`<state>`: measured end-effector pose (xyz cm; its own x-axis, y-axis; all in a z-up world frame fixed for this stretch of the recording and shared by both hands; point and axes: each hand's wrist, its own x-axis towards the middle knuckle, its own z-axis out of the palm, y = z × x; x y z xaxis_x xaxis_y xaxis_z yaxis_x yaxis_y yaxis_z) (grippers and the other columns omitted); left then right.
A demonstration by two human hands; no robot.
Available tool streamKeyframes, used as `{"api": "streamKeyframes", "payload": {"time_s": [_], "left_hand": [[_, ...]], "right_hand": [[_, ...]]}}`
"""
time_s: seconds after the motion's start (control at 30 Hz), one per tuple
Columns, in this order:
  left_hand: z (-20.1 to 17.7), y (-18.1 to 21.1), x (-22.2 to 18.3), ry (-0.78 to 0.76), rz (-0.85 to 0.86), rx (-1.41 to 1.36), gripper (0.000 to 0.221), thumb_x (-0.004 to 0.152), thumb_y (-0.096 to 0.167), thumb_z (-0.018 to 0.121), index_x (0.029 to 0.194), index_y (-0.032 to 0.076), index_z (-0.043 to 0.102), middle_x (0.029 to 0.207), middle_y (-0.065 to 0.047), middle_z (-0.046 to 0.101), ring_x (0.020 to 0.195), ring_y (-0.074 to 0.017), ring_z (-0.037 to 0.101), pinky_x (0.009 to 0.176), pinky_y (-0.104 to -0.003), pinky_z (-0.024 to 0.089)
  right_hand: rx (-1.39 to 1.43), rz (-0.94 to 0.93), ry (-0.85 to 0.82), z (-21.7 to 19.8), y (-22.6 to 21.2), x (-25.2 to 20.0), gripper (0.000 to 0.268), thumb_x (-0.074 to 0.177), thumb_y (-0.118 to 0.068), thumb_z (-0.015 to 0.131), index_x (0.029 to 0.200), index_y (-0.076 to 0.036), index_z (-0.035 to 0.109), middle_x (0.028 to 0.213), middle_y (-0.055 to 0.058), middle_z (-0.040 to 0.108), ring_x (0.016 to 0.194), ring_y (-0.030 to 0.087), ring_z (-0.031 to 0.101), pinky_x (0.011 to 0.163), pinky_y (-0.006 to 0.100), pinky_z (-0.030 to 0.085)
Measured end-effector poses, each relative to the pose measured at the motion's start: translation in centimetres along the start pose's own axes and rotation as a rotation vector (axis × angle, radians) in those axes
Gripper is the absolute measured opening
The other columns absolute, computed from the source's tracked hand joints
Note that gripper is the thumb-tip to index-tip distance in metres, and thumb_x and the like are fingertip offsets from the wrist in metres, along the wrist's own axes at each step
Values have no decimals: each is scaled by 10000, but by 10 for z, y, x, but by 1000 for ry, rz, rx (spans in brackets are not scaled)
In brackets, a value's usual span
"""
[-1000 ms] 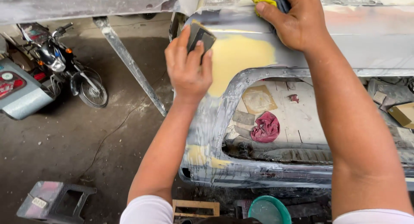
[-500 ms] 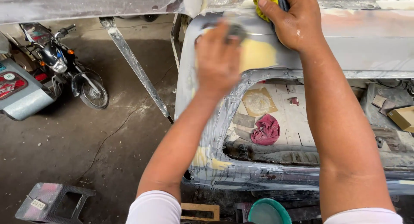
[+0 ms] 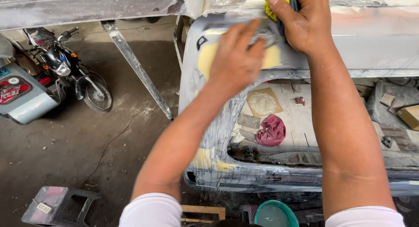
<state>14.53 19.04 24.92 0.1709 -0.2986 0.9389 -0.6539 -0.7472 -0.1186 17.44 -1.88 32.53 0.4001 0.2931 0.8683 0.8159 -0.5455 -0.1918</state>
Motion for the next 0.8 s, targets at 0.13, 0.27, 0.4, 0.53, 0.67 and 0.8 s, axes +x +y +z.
{"api": "streamKeyframes", "payload": {"time_s": [0.13, 0.27, 0.4, 0.53, 0.67, 0.8], "left_hand": [[-31, -26, -2, -23, -94, 35, 269, 919, 171, 732, 1151, 34, 718, 1401, -176, 589, 1258, -378, 531, 1038, -527, 460], [15, 2, 11, -17, -42, 121, 325, 855, 165, 764, 1139, 17, 707, 1388, -198, 580, 1283, -368, 535, 1116, -550, 452], [2, 1, 7, -14, -60, -103, 280, 909, 204, 770, 1136, 53, 702, 1398, -180, 577, 1264, -389, 528, 1069, -533, 462], [-20, -32, -12, 96, -185, 79, 275, 933, 182, 721, 1177, 55, 704, 1401, -163, 573, 1239, -387, 530, 1037, -523, 471], [20, 11, 2, 146, -199, 50, 268, 923, 173, 742, 1155, 48, 693, 1401, -182, 557, 1226, -398, 532, 1008, -533, 457], [5, 6, -6, 3, -60, -67, 279, 958, 197, 750, 1148, 3, 689, 1414, -221, 550, 1232, -400, 546, 1019, -511, 480]], "right_hand": [[82, 41, -16, 2, 5, -2, 213, 1085, -167, 701, 1230, -13, 721, 1030, 132, 755, 893, 212, 702, 799, 341, 536], [-32, -50, 46, 6, 6, 2, 197, 1050, -126, 718, 1199, 2, 735, 1029, 166, 756, 889, 262, 714, 765, 365, 531], [-9, 42, 10, 7, 14, -2, 216, 1045, -155, 705, 1213, -28, 752, 1083, 136, 774, 922, 231, 734, 814, 351, 543], [18, -9, 8, 6, 14, -5, 207, 1062, -143, 697, 1213, -6, 725, 1040, 152, 750, 899, 242, 714, 796, 359, 534], [-63, 23, 20, 10, 11, -5, 194, 1053, -162, 716, 1178, -16, 744, 1032, 136, 753, 885, 253, 704, 794, 371, 533], [-53, -81, 10, 3, -3, -1, 190, 1019, -120, 689, 1154, 10, 726, 1005, 165, 736, 835, 294, 686, 737, 384, 510]]}}
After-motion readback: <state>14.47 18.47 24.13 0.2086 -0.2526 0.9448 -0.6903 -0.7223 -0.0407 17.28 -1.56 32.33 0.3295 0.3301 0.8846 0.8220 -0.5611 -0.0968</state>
